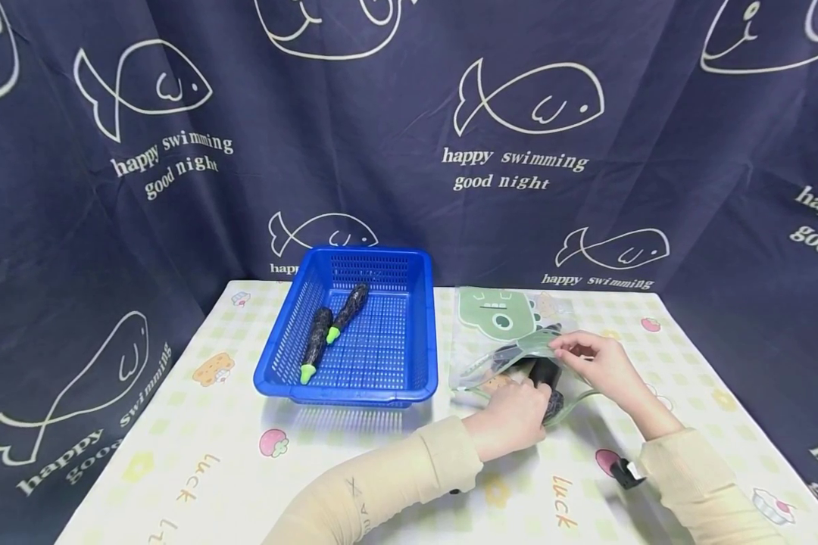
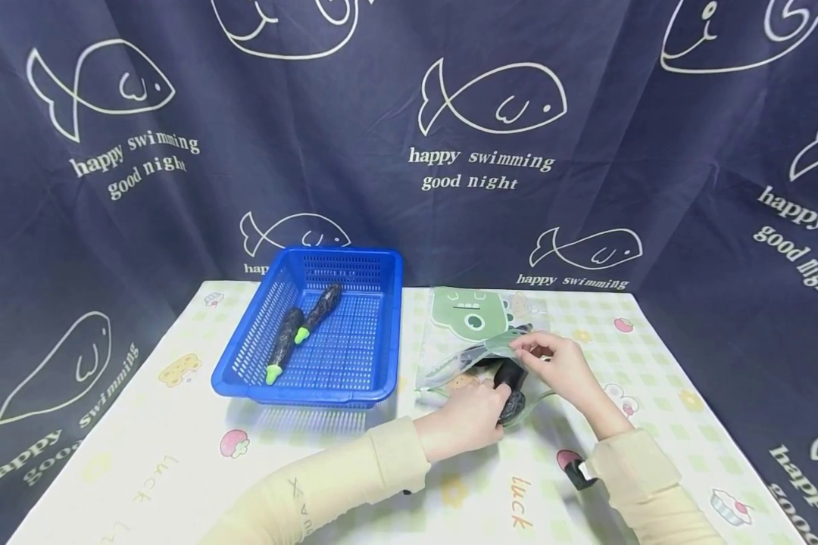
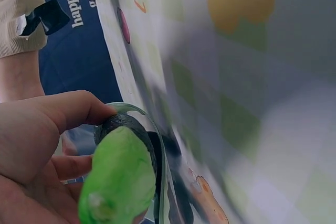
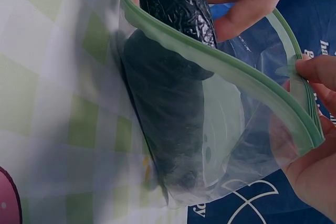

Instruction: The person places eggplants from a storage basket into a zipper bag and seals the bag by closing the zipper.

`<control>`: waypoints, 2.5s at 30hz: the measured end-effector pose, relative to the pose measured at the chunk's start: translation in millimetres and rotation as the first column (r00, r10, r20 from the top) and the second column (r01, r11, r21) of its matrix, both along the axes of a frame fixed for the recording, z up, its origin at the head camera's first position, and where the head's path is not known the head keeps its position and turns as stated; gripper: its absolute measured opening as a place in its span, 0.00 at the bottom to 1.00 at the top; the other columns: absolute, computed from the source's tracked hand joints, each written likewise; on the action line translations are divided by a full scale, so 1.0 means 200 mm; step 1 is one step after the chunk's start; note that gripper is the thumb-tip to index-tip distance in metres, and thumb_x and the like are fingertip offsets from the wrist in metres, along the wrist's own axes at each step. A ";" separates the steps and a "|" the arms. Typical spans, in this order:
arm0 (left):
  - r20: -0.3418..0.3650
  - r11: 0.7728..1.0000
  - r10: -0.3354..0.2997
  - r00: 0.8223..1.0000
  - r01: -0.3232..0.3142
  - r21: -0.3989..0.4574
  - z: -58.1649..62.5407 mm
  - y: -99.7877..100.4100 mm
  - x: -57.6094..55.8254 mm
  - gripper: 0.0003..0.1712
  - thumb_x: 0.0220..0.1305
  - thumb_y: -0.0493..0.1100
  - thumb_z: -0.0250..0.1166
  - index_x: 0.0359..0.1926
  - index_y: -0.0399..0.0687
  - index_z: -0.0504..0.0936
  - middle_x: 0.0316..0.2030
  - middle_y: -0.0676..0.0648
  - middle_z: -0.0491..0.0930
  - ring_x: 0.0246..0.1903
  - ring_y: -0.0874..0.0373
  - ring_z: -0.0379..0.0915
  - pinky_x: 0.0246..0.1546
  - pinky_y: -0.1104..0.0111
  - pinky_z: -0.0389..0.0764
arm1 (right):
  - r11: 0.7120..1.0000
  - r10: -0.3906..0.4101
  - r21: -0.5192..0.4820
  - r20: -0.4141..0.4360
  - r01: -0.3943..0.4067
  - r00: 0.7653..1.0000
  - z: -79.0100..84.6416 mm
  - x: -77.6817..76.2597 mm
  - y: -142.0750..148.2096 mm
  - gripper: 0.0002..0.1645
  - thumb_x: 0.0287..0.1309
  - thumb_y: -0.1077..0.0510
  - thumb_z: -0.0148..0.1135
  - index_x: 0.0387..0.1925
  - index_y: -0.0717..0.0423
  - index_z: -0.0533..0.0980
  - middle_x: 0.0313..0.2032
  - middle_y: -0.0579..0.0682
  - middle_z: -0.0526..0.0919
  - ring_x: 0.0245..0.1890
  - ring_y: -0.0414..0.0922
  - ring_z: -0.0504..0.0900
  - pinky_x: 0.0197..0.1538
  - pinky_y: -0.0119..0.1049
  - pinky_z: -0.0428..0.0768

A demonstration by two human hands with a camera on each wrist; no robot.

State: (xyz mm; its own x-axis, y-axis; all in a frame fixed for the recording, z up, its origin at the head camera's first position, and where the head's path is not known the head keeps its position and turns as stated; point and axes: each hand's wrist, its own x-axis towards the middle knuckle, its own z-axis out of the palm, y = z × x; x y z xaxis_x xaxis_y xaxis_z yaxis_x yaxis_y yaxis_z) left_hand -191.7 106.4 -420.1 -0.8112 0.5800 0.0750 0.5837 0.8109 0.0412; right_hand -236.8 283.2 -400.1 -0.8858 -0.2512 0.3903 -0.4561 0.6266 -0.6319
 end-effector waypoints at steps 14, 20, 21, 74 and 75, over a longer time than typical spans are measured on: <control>-0.041 0.998 0.028 0.999 -0.030 -0.048 -0.02 0.01 -0.02 0.30 0.47 0.60 0.72 0.48 0.56 0.73 0.39 0.52 0.78 0.33 0.62 0.76 0.31 0.72 0.74 | 1.000 0.002 0.007 -0.007 -0.002 1.000 0.01 0.00 -0.01 0.08 0.55 0.64 0.64 0.39 0.56 0.82 0.37 0.55 0.85 0.31 0.29 0.79 0.32 0.25 0.76; -0.073 0.994 0.048 0.996 -0.055 -0.094 -0.04 0.03 -0.02 0.19 0.54 0.52 0.68 0.46 0.58 0.73 0.37 0.52 0.78 0.31 0.61 0.74 0.27 0.71 0.74 | 1.000 -0.007 0.022 -0.016 0.008 1.000 0.04 0.02 -0.04 0.09 0.54 0.69 0.63 0.38 0.62 0.81 0.38 0.60 0.84 0.31 0.29 0.79 0.32 0.24 0.76; -0.068 0.993 0.055 0.996 -0.061 -0.099 -0.04 0.04 -0.02 0.18 0.55 0.51 0.67 0.45 0.58 0.73 0.37 0.51 0.78 0.31 0.60 0.74 0.26 0.70 0.74 | 1.000 -0.007 0.022 -0.015 0.007 1.000 0.05 0.03 -0.04 0.09 0.54 0.69 0.63 0.38 0.62 0.81 0.38 0.60 0.84 0.31 0.29 0.79 0.32 0.24 0.76; -0.236 0.979 -0.202 0.951 0.192 -0.065 -0.06 -0.22 0.06 0.22 0.52 0.52 0.68 0.47 0.55 0.73 0.40 0.50 0.76 0.38 0.61 0.72 0.41 0.70 0.74 | 1.000 -0.011 0.020 -0.004 0.011 1.000 0.00 -0.01 0.01 0.07 0.55 0.64 0.64 0.38 0.56 0.82 0.38 0.55 0.85 0.31 0.27 0.79 0.32 0.24 0.76; -0.237 0.979 -0.202 0.950 0.193 -0.061 -0.06 -0.22 0.07 0.22 0.52 0.52 0.69 0.47 0.55 0.73 0.40 0.49 0.76 0.38 0.60 0.72 0.39 0.70 0.75 | 1.000 -0.011 0.018 -0.003 0.011 1.000 -0.01 -0.01 0.01 0.08 0.55 0.64 0.64 0.38 0.56 0.82 0.38 0.55 0.85 0.31 0.28 0.78 0.32 0.24 0.76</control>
